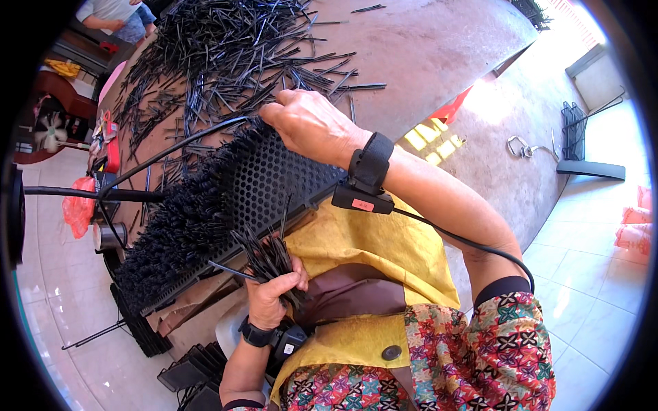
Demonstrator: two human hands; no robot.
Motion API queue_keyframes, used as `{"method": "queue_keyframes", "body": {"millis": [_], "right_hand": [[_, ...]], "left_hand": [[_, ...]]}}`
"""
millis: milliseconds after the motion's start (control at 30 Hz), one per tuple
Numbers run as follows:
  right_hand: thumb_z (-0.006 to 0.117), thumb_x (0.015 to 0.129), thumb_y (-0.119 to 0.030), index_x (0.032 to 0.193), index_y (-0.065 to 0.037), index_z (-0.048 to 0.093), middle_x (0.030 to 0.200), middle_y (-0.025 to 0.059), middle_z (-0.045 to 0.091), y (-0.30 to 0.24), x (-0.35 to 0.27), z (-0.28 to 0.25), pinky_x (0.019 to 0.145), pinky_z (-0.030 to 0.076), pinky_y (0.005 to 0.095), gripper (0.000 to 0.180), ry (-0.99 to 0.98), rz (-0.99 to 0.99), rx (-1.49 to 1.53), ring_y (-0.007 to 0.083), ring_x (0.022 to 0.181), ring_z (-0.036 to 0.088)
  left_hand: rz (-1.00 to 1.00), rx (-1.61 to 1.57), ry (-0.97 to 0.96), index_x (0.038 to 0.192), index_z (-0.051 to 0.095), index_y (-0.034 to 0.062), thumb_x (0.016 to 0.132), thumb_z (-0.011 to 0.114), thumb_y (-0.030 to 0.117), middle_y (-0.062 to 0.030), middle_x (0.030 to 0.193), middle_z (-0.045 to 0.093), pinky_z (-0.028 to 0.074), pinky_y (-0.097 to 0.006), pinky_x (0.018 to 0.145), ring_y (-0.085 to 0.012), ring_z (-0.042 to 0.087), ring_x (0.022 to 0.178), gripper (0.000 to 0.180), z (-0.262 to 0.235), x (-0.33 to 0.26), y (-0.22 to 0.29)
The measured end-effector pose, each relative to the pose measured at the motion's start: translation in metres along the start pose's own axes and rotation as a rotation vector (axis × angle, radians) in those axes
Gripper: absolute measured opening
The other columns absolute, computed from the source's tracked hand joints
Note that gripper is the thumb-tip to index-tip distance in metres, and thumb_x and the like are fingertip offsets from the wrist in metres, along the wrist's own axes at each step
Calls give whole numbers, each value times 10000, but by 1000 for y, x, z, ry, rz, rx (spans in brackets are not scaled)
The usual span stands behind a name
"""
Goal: The person inserts bundles of black plastic bristles into holes on a rectangular brush base by hand.
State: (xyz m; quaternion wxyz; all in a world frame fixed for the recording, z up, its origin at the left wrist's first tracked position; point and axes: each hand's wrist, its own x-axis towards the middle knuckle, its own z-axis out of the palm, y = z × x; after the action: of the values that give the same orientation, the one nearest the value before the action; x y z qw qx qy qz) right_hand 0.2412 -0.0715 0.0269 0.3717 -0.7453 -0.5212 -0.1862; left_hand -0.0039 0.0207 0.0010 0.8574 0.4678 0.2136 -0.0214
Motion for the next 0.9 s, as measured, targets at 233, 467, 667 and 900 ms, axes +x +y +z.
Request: {"method": "queue_keyframes", "body": {"millis": [233,467,667,900], "right_hand": [[665,801,-115,1033,37,574,660,88,614,-50,-23,-23,460,447,255,291,-129,429,431,129,538,581],[615,825,-12,949,67,571,679,76,621,-83,-49,-31,450,468,203,154,-133,973,1063,81,542,580],[645,747,-24,917,5,587,753,155,595,-43,-13,-30,585,486,340,182,321,218,156,328,675,593],[635,739,28,927,26,573,756,147,584,-27,10,4,580,474,365,198,271,-43,33,312,659,581]], "left_hand": [[-15,1,64,988,534,3,693,652,-8,-64,758,586,496,-278,590,-149,578,626,318,4,-2,3],[-4,69,-44,1274,384,48,663,588,-44,-104,744,535,460,-326,587,-212,544,597,650,9,-6,6],[-72,-5,0,1236,432,46,688,603,-72,-102,788,566,461,-322,587,-201,555,613,586,2,-1,-1],[-83,-18,34,1129,487,29,692,628,-57,-94,788,583,474,-305,575,-185,571,617,468,5,-2,1]]}}
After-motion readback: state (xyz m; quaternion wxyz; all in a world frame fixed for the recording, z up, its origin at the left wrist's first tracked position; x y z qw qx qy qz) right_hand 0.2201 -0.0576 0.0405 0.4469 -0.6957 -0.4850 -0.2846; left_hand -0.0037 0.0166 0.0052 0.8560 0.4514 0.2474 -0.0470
